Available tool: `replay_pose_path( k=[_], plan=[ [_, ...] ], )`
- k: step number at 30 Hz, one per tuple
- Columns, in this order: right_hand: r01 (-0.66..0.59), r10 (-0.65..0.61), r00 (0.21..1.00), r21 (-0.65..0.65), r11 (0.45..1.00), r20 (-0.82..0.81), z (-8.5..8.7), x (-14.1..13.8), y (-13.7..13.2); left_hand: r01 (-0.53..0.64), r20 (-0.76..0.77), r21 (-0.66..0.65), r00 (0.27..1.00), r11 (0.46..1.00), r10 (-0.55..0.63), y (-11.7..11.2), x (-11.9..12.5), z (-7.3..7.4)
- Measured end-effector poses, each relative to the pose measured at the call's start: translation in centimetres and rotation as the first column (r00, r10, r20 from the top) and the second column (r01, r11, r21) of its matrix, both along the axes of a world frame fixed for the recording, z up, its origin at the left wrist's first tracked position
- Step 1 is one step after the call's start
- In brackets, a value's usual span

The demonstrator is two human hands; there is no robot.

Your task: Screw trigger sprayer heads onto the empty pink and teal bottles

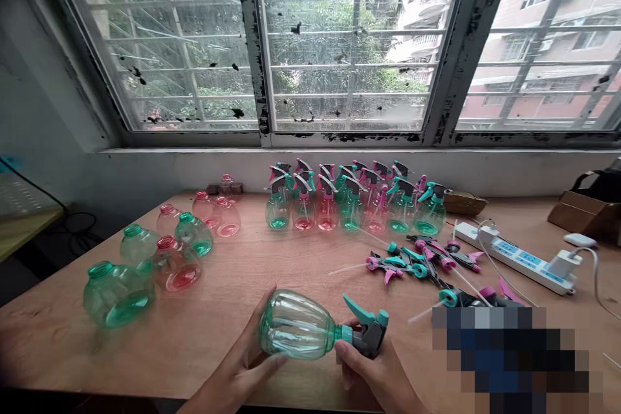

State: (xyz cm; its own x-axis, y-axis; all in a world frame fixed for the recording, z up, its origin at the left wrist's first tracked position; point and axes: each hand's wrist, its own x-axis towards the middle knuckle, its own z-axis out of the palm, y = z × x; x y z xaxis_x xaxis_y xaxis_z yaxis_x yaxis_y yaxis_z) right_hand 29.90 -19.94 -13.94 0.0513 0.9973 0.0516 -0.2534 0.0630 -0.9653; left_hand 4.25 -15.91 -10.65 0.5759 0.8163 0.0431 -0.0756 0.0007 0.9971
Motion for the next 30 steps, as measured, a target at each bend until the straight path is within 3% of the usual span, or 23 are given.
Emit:
replay_pose_path(
  k=[4, 8, 11, 16, 30],
  plan=[
    [0.009, -0.008, 0.999, 0.004, 1.0, -0.049, 0.35, -0.04, -0.23, -0.027, -0.069, 0.034, 0.997, 0.999, 0.03, -0.55, 0.12, -0.36],
    [-0.003, 0.003, 0.999, 0.0, 1.0, -0.042, 0.45, -0.13, -0.28, -0.023, -0.016, -0.06, 1.0, 0.998, 0.022, -0.34, -0.39, -0.48],
    [-0.001, 0.002, 1.0, 0.009, 1.0, -0.023, 0.33, -0.09, -0.21, -0.022, -0.032, -0.049, 0.999, 0.999, 0.02, 0.05, -0.74, -0.19],
    [0.029, -0.029, 0.999, 0.005, 1.0, -0.026, 0.15, 0.07, 0.15, 0.057, 0.001, -0.081, 0.998, 0.995, -0.057, 0.28, -0.6, 0.05],
    [0.019, -0.02, 1.0, 0.016, 1.0, 0.012, 0.17, -0.17, -0.14, 0.021, -0.005, -0.02, 1.0, 1.0, -0.021, 0.42, -0.56, -0.65]
  ],
)
